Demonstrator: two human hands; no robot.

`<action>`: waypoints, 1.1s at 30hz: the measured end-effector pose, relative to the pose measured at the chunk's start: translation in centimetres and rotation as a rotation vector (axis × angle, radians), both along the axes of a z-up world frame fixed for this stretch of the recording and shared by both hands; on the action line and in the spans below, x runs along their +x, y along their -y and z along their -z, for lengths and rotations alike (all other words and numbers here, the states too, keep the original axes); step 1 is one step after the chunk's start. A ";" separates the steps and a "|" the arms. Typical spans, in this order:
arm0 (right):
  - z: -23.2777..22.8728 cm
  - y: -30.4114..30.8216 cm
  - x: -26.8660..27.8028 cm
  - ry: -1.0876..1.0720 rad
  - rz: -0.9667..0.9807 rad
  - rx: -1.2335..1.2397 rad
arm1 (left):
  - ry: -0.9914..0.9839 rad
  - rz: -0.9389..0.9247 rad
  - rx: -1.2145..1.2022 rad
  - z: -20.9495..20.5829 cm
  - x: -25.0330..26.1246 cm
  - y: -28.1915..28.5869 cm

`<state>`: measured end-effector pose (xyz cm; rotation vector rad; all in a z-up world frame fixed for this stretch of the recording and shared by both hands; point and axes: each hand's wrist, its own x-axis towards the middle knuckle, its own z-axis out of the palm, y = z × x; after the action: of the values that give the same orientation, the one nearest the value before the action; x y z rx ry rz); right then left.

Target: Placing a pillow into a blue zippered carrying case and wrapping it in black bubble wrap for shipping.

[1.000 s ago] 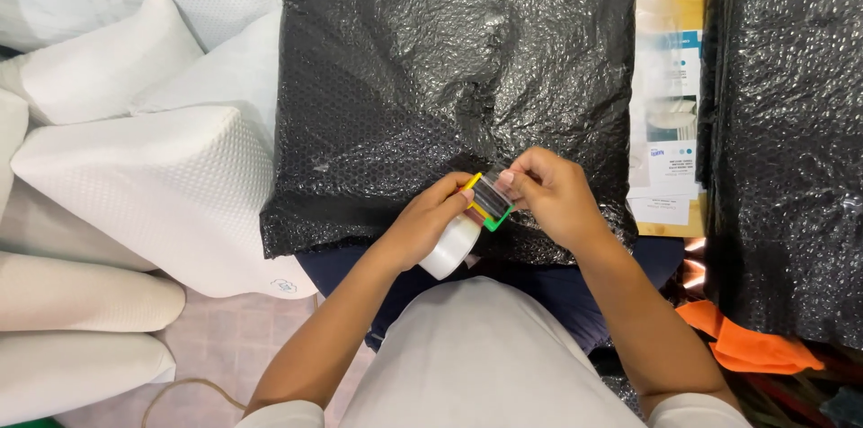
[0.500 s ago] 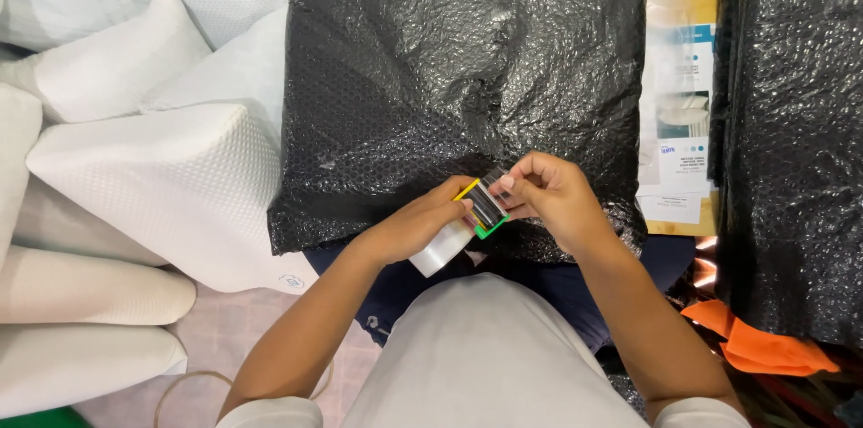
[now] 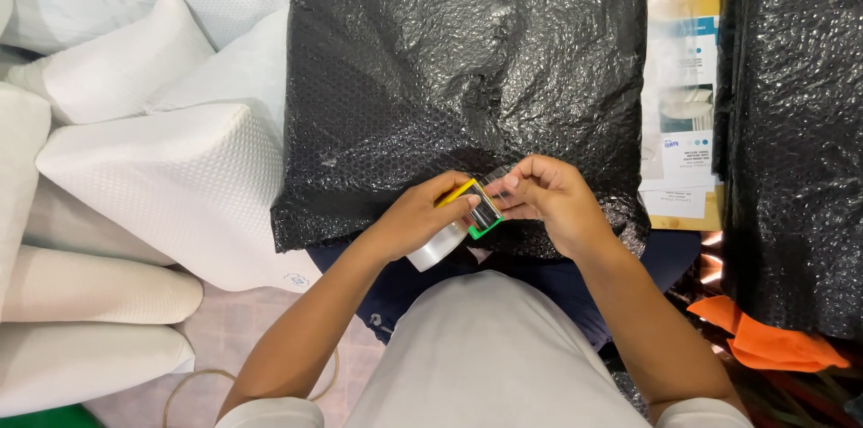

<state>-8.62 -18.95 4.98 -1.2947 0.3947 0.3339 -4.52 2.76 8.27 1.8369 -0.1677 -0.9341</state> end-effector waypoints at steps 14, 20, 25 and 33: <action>2.3 -0.4 -1.4 0.120 -0.049 0.121 | 0.016 -0.005 0.011 -0.2 0.1 -0.6; 3.4 -1.1 -1.2 0.114 0.000 -0.004 | 0.053 0.016 -0.021 -0.4 -0.1 -0.6; 4.8 -1.4 -1.1 0.162 0.006 -0.012 | 0.095 0.024 -0.039 -0.2 -0.2 -0.6; 4.7 -2.0 0.1 0.189 0.004 -0.038 | 0.182 0.025 -0.053 0.0 0.7 -0.7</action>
<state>-8.52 -16.92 0.25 -1.3500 0.2444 0.1987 -3.80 3.45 8.27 1.8733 -0.3251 -0.7717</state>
